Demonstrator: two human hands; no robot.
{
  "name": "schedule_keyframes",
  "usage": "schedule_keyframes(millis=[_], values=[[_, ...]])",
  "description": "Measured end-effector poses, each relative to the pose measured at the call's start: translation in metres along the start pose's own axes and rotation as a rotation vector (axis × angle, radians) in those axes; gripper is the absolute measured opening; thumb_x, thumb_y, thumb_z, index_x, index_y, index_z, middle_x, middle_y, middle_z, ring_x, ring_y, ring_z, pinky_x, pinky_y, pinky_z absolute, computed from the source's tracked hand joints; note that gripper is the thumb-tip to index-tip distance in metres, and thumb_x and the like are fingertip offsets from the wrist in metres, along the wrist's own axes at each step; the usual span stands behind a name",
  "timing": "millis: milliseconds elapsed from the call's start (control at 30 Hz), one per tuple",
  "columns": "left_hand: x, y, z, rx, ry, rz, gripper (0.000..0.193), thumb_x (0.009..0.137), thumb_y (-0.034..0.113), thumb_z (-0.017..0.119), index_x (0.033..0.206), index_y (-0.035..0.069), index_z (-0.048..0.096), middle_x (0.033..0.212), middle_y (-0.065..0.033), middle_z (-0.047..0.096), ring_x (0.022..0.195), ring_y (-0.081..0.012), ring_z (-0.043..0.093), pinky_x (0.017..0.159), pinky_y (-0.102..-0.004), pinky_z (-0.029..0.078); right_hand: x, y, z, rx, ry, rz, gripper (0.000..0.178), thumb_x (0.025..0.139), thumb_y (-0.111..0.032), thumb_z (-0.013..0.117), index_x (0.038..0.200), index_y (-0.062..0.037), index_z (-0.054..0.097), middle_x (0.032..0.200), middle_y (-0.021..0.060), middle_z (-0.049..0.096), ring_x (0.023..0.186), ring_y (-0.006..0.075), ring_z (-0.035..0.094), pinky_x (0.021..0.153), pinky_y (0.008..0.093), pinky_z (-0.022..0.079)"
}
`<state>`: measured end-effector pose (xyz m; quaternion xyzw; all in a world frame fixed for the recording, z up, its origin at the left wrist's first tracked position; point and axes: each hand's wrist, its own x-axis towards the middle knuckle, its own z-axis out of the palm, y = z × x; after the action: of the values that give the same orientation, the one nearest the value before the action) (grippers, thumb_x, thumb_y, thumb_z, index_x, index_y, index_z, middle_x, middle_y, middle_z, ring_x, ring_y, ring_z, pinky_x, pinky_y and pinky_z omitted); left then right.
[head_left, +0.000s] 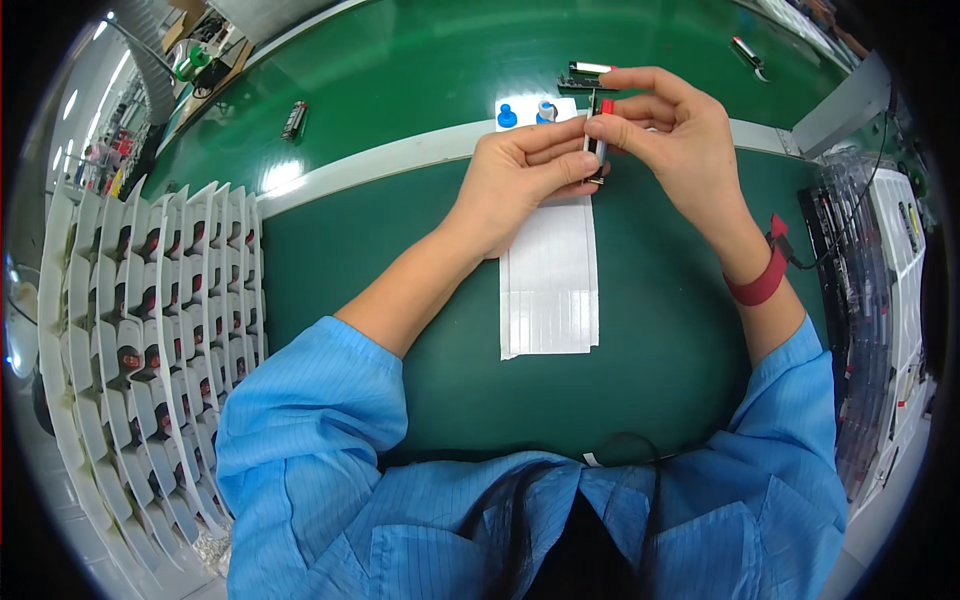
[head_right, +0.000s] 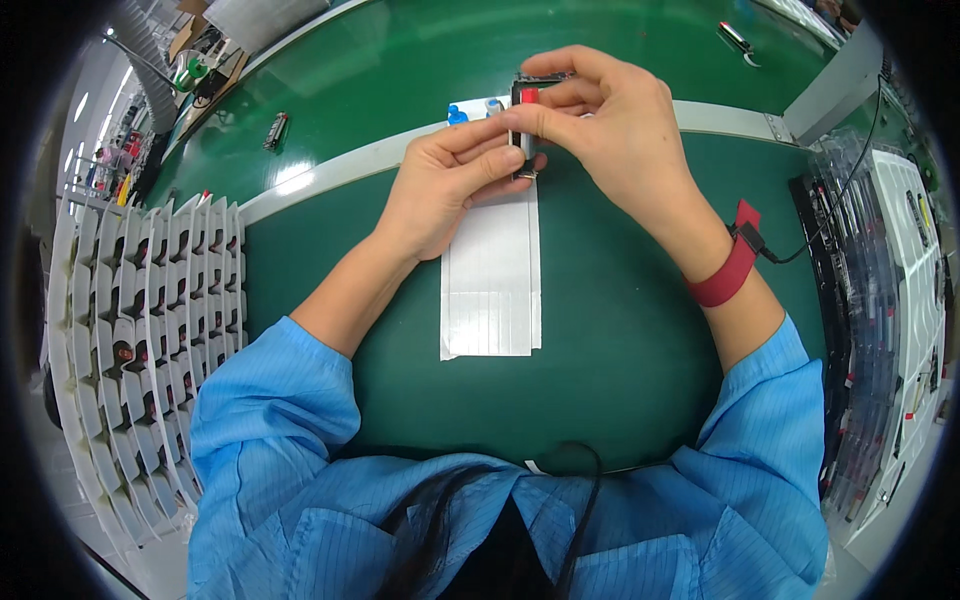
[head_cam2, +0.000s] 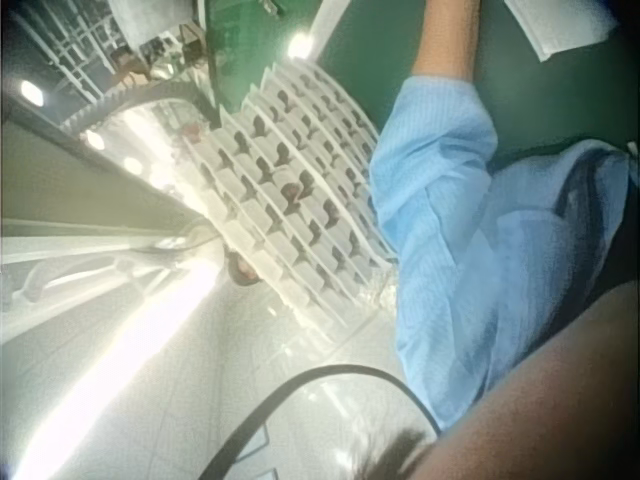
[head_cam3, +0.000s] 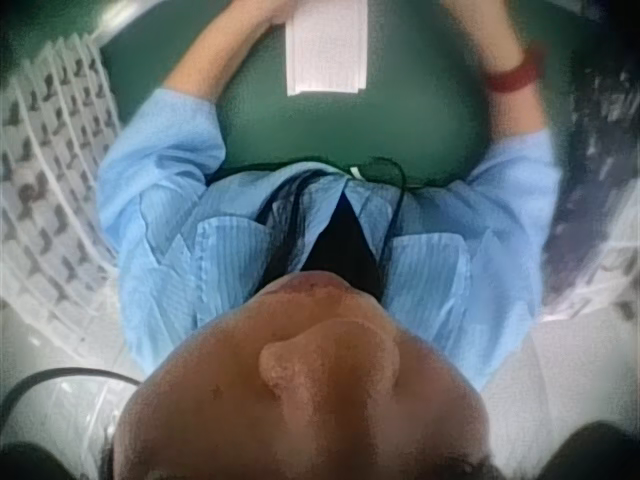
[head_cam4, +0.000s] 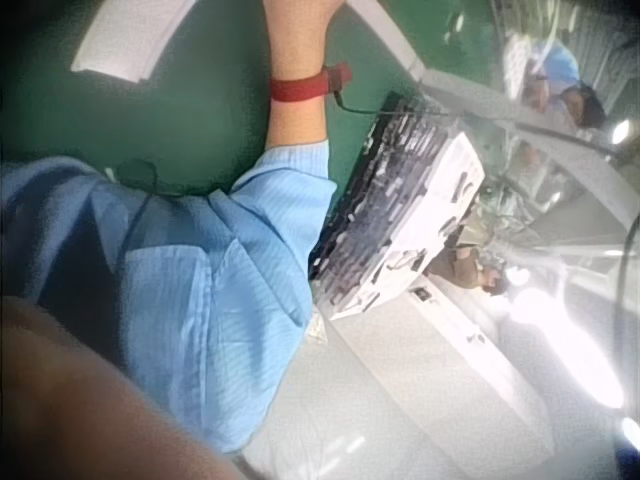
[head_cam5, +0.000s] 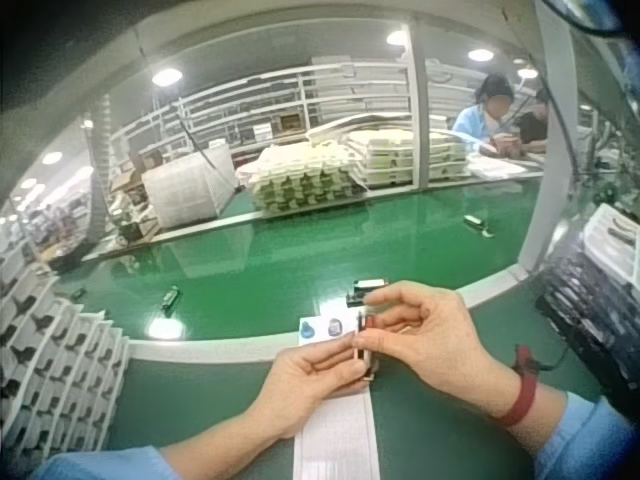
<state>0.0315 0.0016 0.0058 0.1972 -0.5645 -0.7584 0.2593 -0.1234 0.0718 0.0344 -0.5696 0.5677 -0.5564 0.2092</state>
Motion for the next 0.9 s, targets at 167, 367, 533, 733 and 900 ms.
schedule_keyframes(millis=[167, 367, 533, 733, 900], values=[[-0.002, 0.001, -0.001, 0.019, -0.006, 0.021, 0.034, 0.084, 0.007, 0.058, 0.116, 0.0, 0.052, 0.105, -0.0104, 0.06, 0.093, -0.019, 0.061, 0.08, -0.0267, 0.052, 0.0, 0.0, 0.001, -0.037, 0.008, -0.016, 0.031, 0.074, -0.013, 0.068, 0.099, 0.0034, 0.059, 0.077, 0.0093, 0.067, 0.071, 0.0112, 0.062, 0.065, 0.0225, 0.051], [-0.002, 0.0, -0.001, 0.074, -0.023, 0.041, 0.034, 0.084, 0.006, 0.057, 0.116, -0.002, 0.052, 0.105, -0.011, 0.059, 0.093, -0.0196, 0.061, 0.08, -0.0271, 0.052, 0.0, 0.002, 0.001, -0.043, -0.002, -0.013, 0.03, 0.074, -0.013, 0.068, 0.098, 0.0023, 0.06, 0.078, 0.0093, 0.067, 0.073, 0.0115, 0.063, 0.065, 0.022, 0.05], [-0.011, -0.007, 0.015, 0.319, -0.002, 0.284, 0.034, 0.083, 0.004, 0.057, 0.115, -0.006, 0.051, 0.104, -0.0111, 0.059, 0.093, -0.0182, 0.06, 0.081, -0.0274, 0.05, -0.002, 0.001, 0.005, -0.017, 0.019, 0.032, 0.035, 0.074, -0.013, 0.069, 0.101, 0.0041, 0.057, 0.077, 0.0092, 0.065, 0.068, 0.0104, 0.061, 0.061, 0.0219, 0.049], [-0.007, 0.003, 0.007, 0.184, -0.057, 0.043, 0.029, 0.086, 0.012, 0.055, 0.11, -0.005, 0.054, 0.094, -0.0105, 0.061, 0.077, -0.013, 0.06, 0.073, -0.0244, 0.05, 0.006, 0.003, -0.008, 0.36, -0.106, 0.254, 0.031, 0.077, -0.013, 0.068, 0.099, 0.0039, 0.055, 0.077, 0.0045, 0.061, 0.062, 0.0085, 0.055, 0.057, 0.02, 0.046], [-0.007, 0.004, 0.002, 0.193, -0.119, 0.005, 0.027, 0.086, 0.012, 0.055, 0.108, -0.004, 0.056, 0.092, -0.01, 0.062, 0.079, -0.013, 0.06, 0.074, -0.025, 0.05, 0.001, 0.009, -0.009, 0.008, -0.125, -0.093, 0.023, 0.077, -0.008, 0.067, 0.094, 0.0015, 0.054, 0.075, 0.0027, 0.057, 0.072, 0.0084, 0.056, 0.061, 0.0202, 0.047]])
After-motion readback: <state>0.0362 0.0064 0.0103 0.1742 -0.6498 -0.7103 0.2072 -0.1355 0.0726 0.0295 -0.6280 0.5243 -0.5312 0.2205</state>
